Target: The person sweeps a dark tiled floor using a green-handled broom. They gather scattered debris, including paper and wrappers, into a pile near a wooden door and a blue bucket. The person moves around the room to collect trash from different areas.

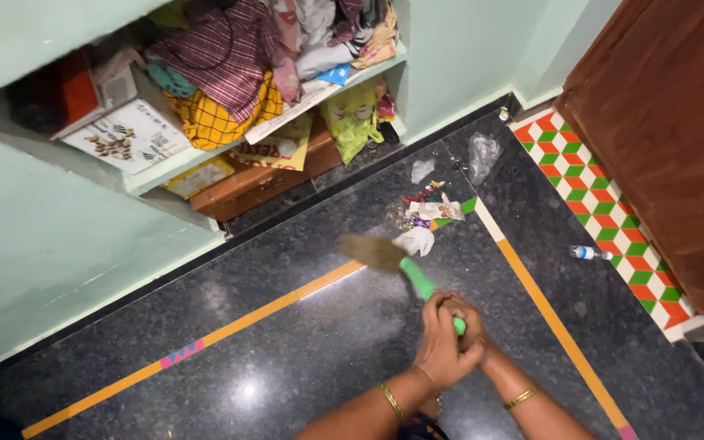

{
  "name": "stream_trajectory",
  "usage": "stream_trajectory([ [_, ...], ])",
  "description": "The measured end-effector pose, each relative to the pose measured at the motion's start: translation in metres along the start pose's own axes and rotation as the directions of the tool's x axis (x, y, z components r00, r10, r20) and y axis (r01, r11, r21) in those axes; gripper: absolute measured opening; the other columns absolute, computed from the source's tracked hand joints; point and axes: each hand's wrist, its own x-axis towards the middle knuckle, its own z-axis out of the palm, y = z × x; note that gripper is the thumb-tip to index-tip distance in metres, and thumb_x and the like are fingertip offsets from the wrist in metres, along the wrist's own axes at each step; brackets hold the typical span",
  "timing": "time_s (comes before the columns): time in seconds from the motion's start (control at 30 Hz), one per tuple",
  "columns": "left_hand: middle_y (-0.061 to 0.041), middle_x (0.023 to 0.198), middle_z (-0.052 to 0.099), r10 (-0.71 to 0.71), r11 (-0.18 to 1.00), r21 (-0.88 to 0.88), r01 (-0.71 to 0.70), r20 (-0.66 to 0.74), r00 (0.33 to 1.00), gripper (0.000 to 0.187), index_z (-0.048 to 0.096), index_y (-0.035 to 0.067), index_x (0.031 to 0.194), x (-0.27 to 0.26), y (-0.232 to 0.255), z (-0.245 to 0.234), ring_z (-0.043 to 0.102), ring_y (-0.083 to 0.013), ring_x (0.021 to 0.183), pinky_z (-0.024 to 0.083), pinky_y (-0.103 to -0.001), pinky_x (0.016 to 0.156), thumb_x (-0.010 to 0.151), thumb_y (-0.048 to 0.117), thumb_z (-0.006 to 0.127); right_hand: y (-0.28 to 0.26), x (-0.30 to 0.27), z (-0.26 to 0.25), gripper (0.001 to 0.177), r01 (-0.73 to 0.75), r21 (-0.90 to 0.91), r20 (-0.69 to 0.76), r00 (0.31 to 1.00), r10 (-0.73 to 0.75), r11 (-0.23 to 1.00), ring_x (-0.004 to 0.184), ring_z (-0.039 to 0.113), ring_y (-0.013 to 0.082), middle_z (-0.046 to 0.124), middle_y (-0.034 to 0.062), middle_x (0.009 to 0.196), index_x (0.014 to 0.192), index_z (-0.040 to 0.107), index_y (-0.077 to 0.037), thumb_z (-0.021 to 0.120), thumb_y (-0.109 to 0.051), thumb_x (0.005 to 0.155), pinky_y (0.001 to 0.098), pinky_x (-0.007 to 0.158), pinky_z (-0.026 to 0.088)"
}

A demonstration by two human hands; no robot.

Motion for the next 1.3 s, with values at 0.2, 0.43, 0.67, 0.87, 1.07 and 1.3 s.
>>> stream_trajectory([
  [0.2, -0.035, 0.156, 0.021, -0.141, 0.988, 0.091, 0.125, 0.193, 0.971, 0.066, 0.032, 0.000, 0.143, 0.042, -0.031, 0.018, 0.022, -0.0598, 0.144, 0.024, -0.060, 0.120, 0.092, 0.022, 0.069, 0.058, 0.040, -0.028, 0.021, -0.259, 0.326, -0.113, 0.944, 0.309, 0.909, 0.107, 0.064, 0.0248, 0.070, 0.0103, 0.110, 0.106, 0.071, -0.005, 0.061, -0.017, 0.092, 0.0371, 0.095, 0.051],
  [0.43, -0.034, 0.165, 0.019, -0.056, 0.996, 0.074, 0.048, 0.116, 0.992, 0.061, 0.044, 0.011, 0.140, 0.103, -0.032, -0.003, 0.029, -0.0548, 0.147, 0.033, -0.050, 0.122, 0.083, 0.005, 0.063, 0.007, 0.115, -0.034, 0.019, 0.138, -0.276, -0.199, 0.960, -0.198, 0.951, 0.106, 0.069, 0.0302, 0.071, 0.0157, 0.111, 0.095, 0.068, 0.001, 0.072, -0.008, 0.079, 0.0363, 0.092, 0.054],
  [0.67, -0.026, 0.155, 0.037, -0.100, 0.963, 0.253, 0.090, 0.027, 0.995, 0.060, 0.047, 0.009, 0.136, 0.079, 0.050, -0.034, 0.043, -0.0508, 0.129, 0.038, -0.056, 0.110, 0.079, 0.008, 0.063, -0.085, 0.093, -0.030, 0.014, 0.241, -0.283, -0.144, 0.946, -0.289, 0.928, 0.115, 0.069, 0.0304, 0.072, 0.0145, 0.106, 0.092, 0.069, -0.001, 0.071, 0.000, 0.078, 0.0411, 0.098, 0.054],
  [0.87, -0.030, 0.149, 0.037, -0.004, 0.984, 0.179, 0.001, 0.017, 1.000, 0.058, 0.050, 0.008, 0.137, 0.033, 0.092, -0.009, 0.040, -0.0527, 0.127, 0.035, -0.060, 0.109, 0.082, 0.018, 0.066, -0.096, 0.037, -0.059, 0.016, 0.154, -0.038, -0.047, 0.987, -0.156, 0.987, 0.110, 0.068, 0.0271, 0.070, 0.0116, 0.096, 0.079, 0.063, -0.003, 0.075, 0.002, 0.071, 0.0385, 0.095, 0.055],
  [1.07, -0.030, 0.157, 0.034, -0.075, 0.995, 0.080, 0.062, 0.178, 0.981, 0.062, 0.048, 0.013, 0.146, 0.037, 0.059, 0.022, 0.037, -0.0555, 0.133, 0.034, -0.059, 0.114, 0.089, 0.026, 0.065, -0.041, 0.017, -0.091, 0.020, -0.027, -0.117, -0.036, 0.999, 0.023, 0.993, 0.086, 0.067, 0.0229, 0.066, 0.0086, 0.084, 0.078, 0.059, -0.003, 0.072, 0.007, 0.066, 0.0355, 0.077, 0.054],
  [1.3, -0.032, 0.166, 0.017, -0.221, 0.975, 0.059, 0.216, 0.404, 0.888, 0.072, 0.040, 0.015, 0.151, 0.073, 0.001, 0.044, 0.028, -0.0559, 0.145, 0.032, -0.055, 0.118, 0.087, 0.034, 0.065, 0.024, 0.039, -0.097, 0.020, 0.052, -0.277, -0.134, 0.987, -0.092, 0.959, 0.101, 0.070, 0.0279, 0.071, 0.0126, 0.106, 0.086, 0.063, -0.001, 0.070, 0.007, 0.069, 0.0366, 0.087, 0.055],
])
